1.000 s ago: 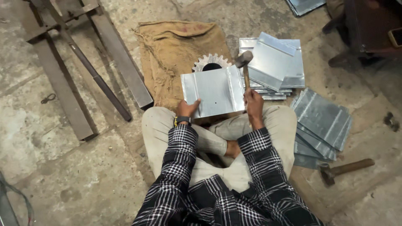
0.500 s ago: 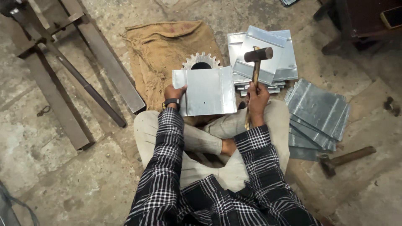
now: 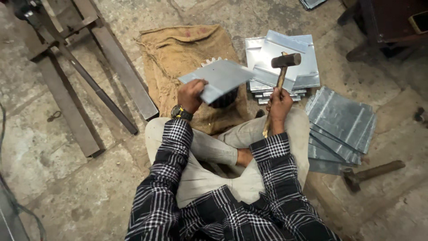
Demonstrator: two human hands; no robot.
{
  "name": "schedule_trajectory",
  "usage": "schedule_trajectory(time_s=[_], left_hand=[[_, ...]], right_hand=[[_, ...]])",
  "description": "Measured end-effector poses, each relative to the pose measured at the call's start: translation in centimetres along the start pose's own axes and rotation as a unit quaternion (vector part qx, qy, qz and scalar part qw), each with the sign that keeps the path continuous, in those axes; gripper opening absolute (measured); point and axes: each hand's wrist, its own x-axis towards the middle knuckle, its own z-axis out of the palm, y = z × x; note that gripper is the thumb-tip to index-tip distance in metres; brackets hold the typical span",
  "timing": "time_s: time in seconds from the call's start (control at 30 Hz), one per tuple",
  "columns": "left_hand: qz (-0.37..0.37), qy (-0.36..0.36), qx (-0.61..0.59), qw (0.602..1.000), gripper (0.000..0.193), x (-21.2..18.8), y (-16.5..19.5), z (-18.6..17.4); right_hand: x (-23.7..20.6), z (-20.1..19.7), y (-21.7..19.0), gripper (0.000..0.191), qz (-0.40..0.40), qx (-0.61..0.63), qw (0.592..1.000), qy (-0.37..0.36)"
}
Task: The person uses a hammer to flatten or shape a metal sheet against a large gear-like object on the floor.
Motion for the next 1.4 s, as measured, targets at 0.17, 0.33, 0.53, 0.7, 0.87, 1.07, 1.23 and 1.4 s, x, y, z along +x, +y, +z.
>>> schedule_trajectory(time_s=[0.17, 0.33, 0.53, 0.7, 0.87, 1.07, 1.23, 1.4], left_hand=[[0.073, -0.054, 0.094, 0.991, 0.036, -4.7, -5.4, 2.8], [-0.166, -0.056, 0.263, 0.949, 0.054, -4.7, -8.6, 2.3], [-0.286, -0.124, 0.084, 0.946, 0.074, -1.2, -3.3, 6.2], [-0.289, -0.098, 0.070, 0.950, 0.074, 1.0, 2.5, 12.4], [-0.251, -0.102, 0.160, 0.949, 0.075, 0.8, 2.6, 12.9], [-0.217, -0.124, 0.140, 0.958, 0.071, 1.6, 0.7, 12.3], [-0.212, -0.117, 0.138, 0.960, 0.068, 1.4, 0.1, 12.9], [-0.236, -0.127, 0.149, 0.952, 0.066, 0.2, 0.7, 12.7]], right_hand=[[-0.2, -0.4, 0.0, 0.014, -0.013, -0.043, 0.999, -0.017], [0.0, -0.4, 1.0, 0.014, -0.030, -0.081, 0.994, -0.060], [-0.7, 1.9, 1.8, 0.014, -0.066, -0.154, 0.983, -0.081], [-2.6, 3.3, 1.3, 0.023, 0.051, -0.108, 0.989, -0.091], [-4.1, 3.8, 0.2, 0.047, -0.092, -0.225, 0.962, -0.124], [-4.4, 4.3, 0.8, 0.054, -0.086, -0.225, 0.961, -0.133], [-3.7, 4.8, 2.6, 0.053, -0.226, -0.303, 0.914, -0.151], [-3.2, 5.7, 1.8, 0.053, -0.264, -0.271, 0.911, -0.166]])
